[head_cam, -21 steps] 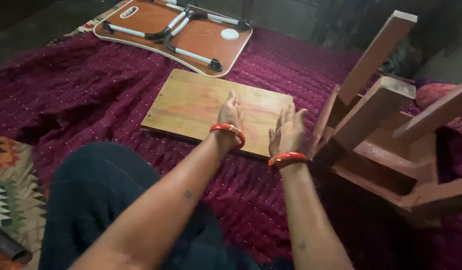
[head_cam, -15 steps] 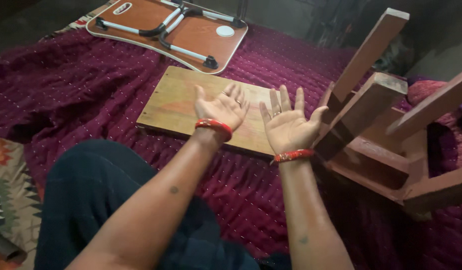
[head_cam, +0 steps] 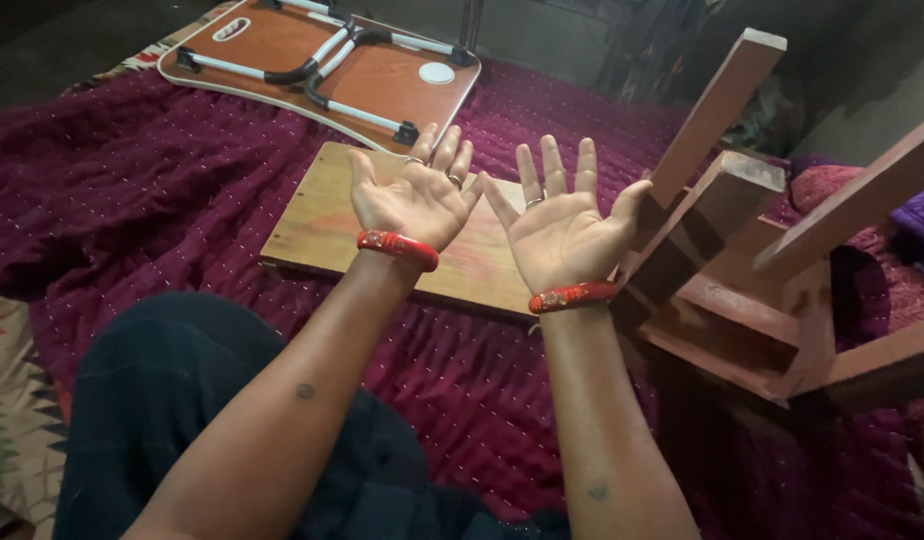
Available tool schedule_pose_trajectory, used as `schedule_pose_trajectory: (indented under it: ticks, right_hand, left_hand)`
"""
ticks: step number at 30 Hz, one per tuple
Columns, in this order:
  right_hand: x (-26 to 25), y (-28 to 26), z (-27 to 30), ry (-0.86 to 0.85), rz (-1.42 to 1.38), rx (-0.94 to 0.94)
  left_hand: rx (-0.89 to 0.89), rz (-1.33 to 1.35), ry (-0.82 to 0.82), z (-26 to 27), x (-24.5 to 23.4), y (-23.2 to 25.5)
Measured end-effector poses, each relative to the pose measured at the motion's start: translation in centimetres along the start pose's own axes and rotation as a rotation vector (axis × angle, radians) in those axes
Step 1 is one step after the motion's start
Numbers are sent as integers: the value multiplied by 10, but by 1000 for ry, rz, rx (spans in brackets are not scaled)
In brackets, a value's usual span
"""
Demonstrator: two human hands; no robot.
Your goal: The person sits on a bed and fits a wooden panel into an overturned stool frame, pressing the joints together by hand and turning the pieces over. They then use a hammer to tap and pry at the panel and frame, and continue fitting the parts together.
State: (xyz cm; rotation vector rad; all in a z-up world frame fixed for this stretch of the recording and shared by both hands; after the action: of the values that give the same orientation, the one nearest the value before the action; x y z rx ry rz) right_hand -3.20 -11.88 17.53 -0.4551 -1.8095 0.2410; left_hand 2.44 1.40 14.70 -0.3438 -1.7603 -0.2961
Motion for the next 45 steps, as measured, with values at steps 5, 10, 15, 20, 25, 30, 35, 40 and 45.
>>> schedule_pose_trajectory:
  ticks: [5, 10, 15, 20, 25, 30, 35, 40, 45]
  right_hand:
    - [-11, 9, -9, 53, 425, 78]
    - [-11, 12, -14, 112, 595, 113]
    - [-13, -2, -13, 129, 913, 91]
    - [-19, -7, -20, 78, 1084, 58]
    - [-31, -13, -27, 147, 1479, 73]
    - [-35, -18, -24, 249, 1973, 216]
    - [-18, -26, -13, 233, 2283, 239]
    - [-1, -41, -3, 290, 2423, 242]
    - [13, -59, 2, 335, 2392, 181]
  left_hand:
    - [-31, -348, -38, -10, -1, -3]
    - [94, -1085, -96, -8, 17, 0]
    - [207, -1501, -159, -8, 34, -11]
    - [197, -2090, 71, -7, 25, -9]
    - [246, -2424, 121, 1, 29, -8]
    - [398, -2871, 59, 10, 34, -17]
    - [461, -2855, 40, 13, 37, -19]
    - [426, -2859, 57, 15, 39, -16]
    - [372, -2881, 64, 16, 37, -19]
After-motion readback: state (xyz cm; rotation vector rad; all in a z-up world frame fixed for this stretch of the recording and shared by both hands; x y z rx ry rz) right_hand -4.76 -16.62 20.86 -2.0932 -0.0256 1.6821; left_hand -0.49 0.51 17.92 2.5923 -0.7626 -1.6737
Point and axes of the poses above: each hand's wrist, its own z-axis away from the middle knuckle, its own x-axis out of the palm, y = z × x, the point moved 10 cm from there along -z, towards the middle knuckle, and after that the axes turned 1 degree about -x, right-handed, at the moved point
